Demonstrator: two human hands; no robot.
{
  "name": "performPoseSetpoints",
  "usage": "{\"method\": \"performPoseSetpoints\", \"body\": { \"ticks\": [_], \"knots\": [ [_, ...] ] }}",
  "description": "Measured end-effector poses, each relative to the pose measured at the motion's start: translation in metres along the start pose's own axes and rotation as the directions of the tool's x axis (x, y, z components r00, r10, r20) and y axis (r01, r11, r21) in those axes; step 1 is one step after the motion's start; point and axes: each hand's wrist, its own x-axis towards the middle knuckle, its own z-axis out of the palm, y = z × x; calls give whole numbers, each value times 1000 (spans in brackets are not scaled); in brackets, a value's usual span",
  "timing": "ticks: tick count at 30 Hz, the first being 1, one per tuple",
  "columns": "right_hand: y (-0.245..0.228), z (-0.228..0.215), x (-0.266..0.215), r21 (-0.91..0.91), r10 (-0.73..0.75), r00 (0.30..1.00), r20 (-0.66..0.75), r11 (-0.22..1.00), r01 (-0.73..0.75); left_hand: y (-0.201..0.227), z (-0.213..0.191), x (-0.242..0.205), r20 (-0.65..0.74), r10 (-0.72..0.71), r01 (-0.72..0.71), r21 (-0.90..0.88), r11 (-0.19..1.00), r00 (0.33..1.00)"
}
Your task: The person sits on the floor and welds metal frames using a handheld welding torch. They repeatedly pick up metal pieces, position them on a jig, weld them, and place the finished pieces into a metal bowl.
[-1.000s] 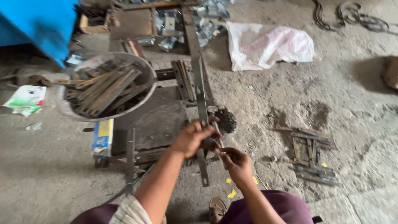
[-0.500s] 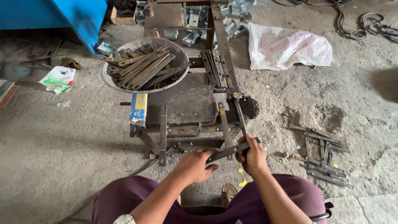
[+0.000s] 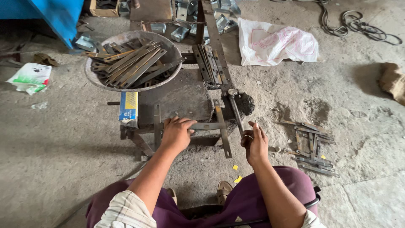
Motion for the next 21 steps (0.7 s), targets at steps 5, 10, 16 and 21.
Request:
{"method": "performPoseSetpoints", "body": {
  "ticks": [5, 10, 16, 21],
  "knots": [
    [2, -9, 8, -48, 9, 999, -50, 999, -11, -12, 16, 5, 48, -61, 60, 17, 998, 997],
    [0, -9, 9, -77, 17, 999, -42, 997, -20, -16, 21, 4, 45, -68, 68, -8, 998, 997],
    [1, -9, 10, -110, 2, 1000, -18, 994, -4, -17, 19, 2, 39, -75, 76, -21, 997, 996],
    [2, -10, 11, -108, 3, 1000, -4, 994, -3, -20, 20, 1, 54, -92, 93, -23, 995, 994]
  ]
}}
